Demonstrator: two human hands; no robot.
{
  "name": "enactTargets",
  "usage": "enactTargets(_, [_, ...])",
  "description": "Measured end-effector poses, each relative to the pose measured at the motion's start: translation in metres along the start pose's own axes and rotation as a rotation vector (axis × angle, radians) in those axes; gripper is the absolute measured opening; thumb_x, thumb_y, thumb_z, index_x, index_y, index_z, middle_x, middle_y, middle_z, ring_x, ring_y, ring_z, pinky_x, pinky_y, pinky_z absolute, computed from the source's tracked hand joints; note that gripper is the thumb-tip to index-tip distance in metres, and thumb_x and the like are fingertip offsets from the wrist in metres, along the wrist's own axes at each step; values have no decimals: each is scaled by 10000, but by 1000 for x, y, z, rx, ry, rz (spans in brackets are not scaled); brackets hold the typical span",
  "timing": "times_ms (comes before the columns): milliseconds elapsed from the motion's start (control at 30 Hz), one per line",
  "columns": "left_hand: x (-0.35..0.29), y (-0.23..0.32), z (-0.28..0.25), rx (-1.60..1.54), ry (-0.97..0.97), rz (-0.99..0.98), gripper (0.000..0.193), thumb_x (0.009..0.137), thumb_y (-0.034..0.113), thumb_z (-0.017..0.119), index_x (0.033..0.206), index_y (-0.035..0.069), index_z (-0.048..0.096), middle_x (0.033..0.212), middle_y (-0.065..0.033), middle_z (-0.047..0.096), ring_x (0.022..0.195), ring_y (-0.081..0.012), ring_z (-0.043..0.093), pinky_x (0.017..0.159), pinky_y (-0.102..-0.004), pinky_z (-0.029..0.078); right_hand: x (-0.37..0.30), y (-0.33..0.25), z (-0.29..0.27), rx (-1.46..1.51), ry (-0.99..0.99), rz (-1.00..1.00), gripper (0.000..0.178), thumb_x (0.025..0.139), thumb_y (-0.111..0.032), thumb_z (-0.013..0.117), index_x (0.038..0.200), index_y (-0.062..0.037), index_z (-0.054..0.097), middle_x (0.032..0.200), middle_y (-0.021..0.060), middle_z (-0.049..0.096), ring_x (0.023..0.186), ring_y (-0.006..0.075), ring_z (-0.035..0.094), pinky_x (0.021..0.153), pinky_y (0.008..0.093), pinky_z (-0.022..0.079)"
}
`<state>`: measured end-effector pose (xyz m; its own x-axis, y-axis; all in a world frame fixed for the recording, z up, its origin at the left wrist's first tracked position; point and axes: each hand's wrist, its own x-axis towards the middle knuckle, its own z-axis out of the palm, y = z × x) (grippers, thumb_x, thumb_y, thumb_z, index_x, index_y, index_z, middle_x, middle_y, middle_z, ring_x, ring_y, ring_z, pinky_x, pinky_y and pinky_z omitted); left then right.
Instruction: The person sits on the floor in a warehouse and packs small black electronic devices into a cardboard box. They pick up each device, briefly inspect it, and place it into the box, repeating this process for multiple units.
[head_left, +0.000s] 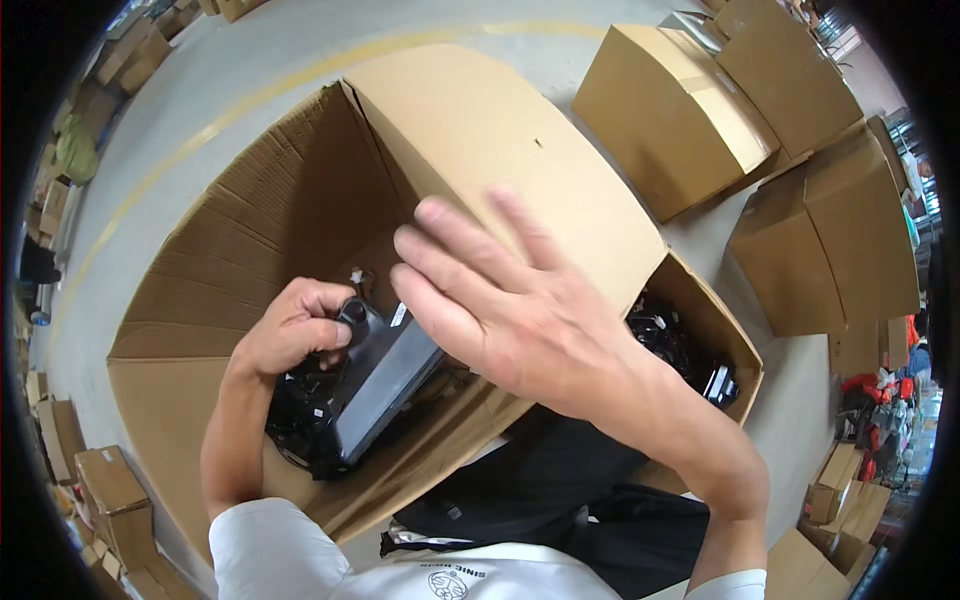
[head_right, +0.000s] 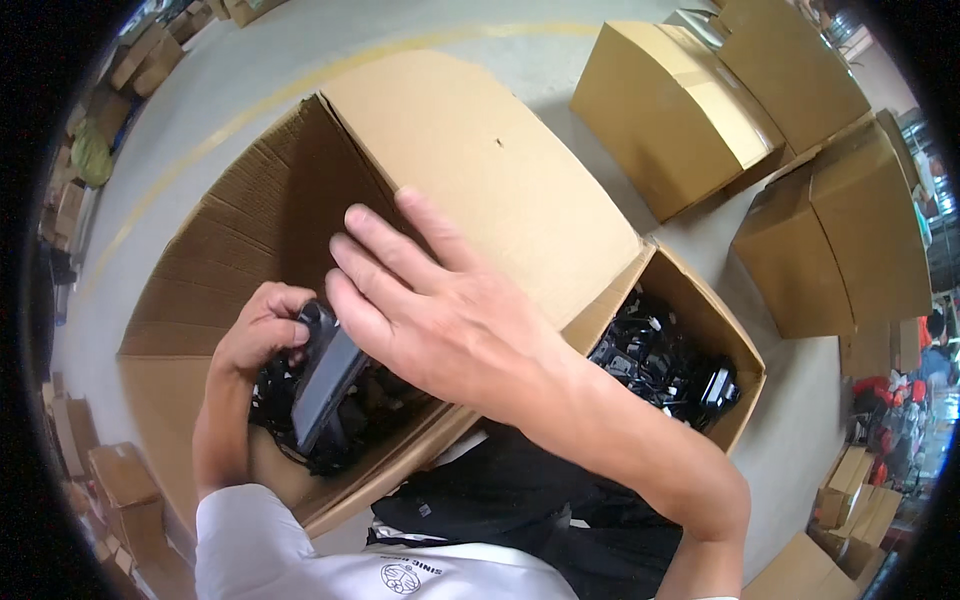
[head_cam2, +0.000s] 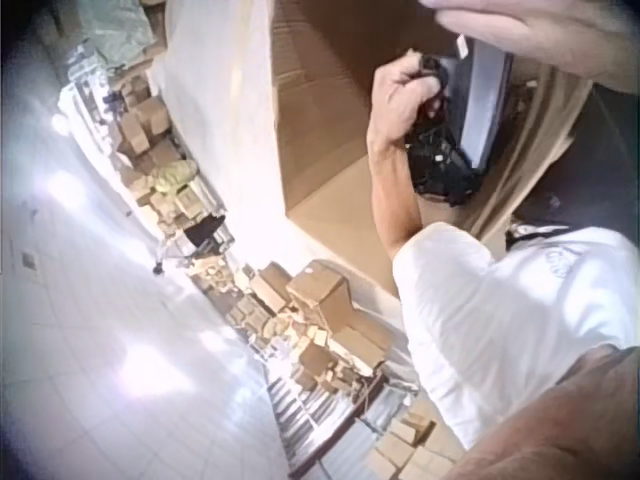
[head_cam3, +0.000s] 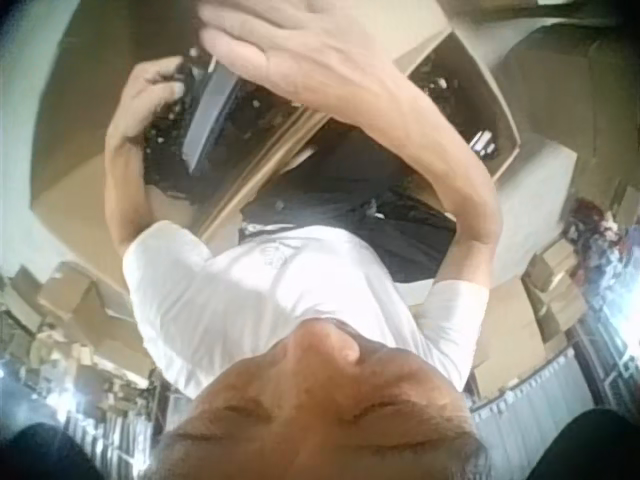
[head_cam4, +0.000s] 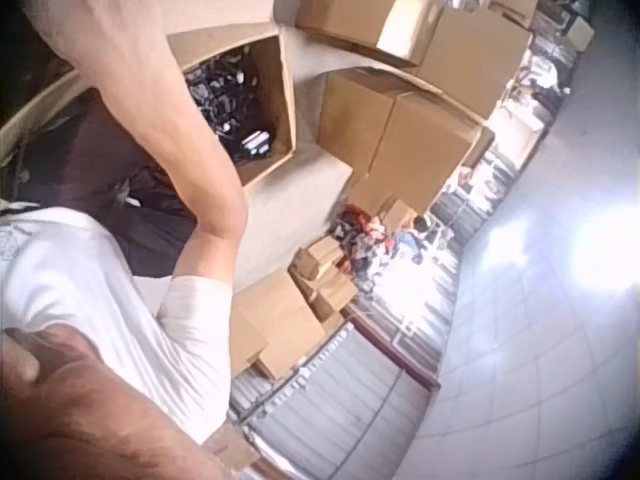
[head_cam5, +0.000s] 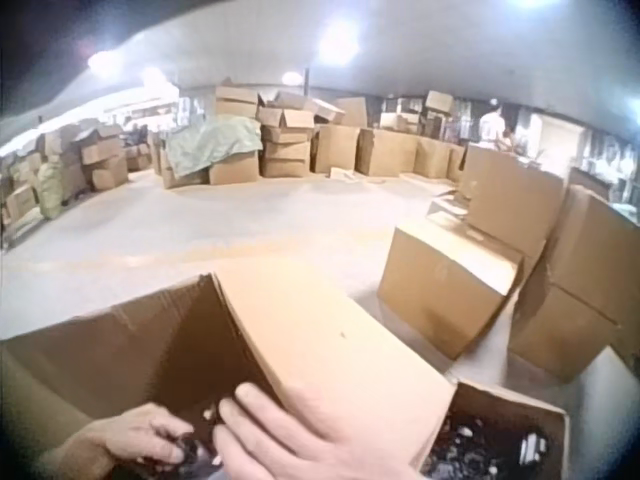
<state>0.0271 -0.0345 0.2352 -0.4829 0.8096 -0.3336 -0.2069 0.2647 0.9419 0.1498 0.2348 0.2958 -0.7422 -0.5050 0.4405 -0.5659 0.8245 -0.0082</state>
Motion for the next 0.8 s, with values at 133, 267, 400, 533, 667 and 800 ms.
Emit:
enactTargets(133, [4, -25, 2, -183, -26, 61, 312, 873, 315, 699, 858, 4, 673, 656, -46, 624, 538, -106, 582, 499, -245, 462, -12, 2, -6, 328, -283, 32, 246, 827, -122, 625, 1045, -9, 613, 1284, 206, 641, 1124, 337, 664, 1002, 422, 523])
enactTargets(267, [113, -131, -26, -287, 448, -39, 526, 1003, 553, 581, 929, 42, 680, 727, -100, 665, 628, -210, 675, 594, -344, 542, -40, -4, -17, 219, -91, 206, 329, 729, -67, 754, 1019, 9, 619, 1164, 196, 695, 1013, 307, 710, 846, 388, 577])
enactTargets(400, [184, -306, 12, 792, 592, -461, 423, 1021, 433, 576, 1063, 36, 716, 963, -119, 748, 867, -266, 716, 797, -422, 550, -63, -11, -19, 488, 124, 453, 395, 797, -33, 803, 1151, 16, 633, 990, 180, 720, 759, 326, 724, 629, 334, 579])
enactTargets(533, [182, -347, 30, 688, 554, -529, 323, 1024, 338, 569, 1057, 39, 686, 953, -104, 732, 826, -243, 707, 740, -376, 548, -76, -25, -35, 592, 134, 673, 354, 850, -74, 782, 1158, 13, 631, 921, 174, 718, 750, 291, 730, 667, 337, 572])
enactTargets(667, [131, -267, -26, 143, 606, -349, 223, 1028, 244, 563, 1052, 42, 656, 943, -89, 716, 786, -221, 698, 683, -331, 547, -89, -35, -53, 675, 247, 823, 324, 901, -102, 747, 1168, 20, 610, 849, 163, 709, 739, 256, 728, 672, 337, 563])
enactTargets(800, [28, -84, -43, -207, 606, 56, 147, 1034, 174, 556, 1032, 39, 616, 927, -87, 703, 740, -192, 691, 633, -295, 550, -84, -49, -58, 698, 425, 936, 295, 945, -117, 710, 1172, 27, 589, 795, 161, 687, 702, 236, 705, 643, 334, 543])
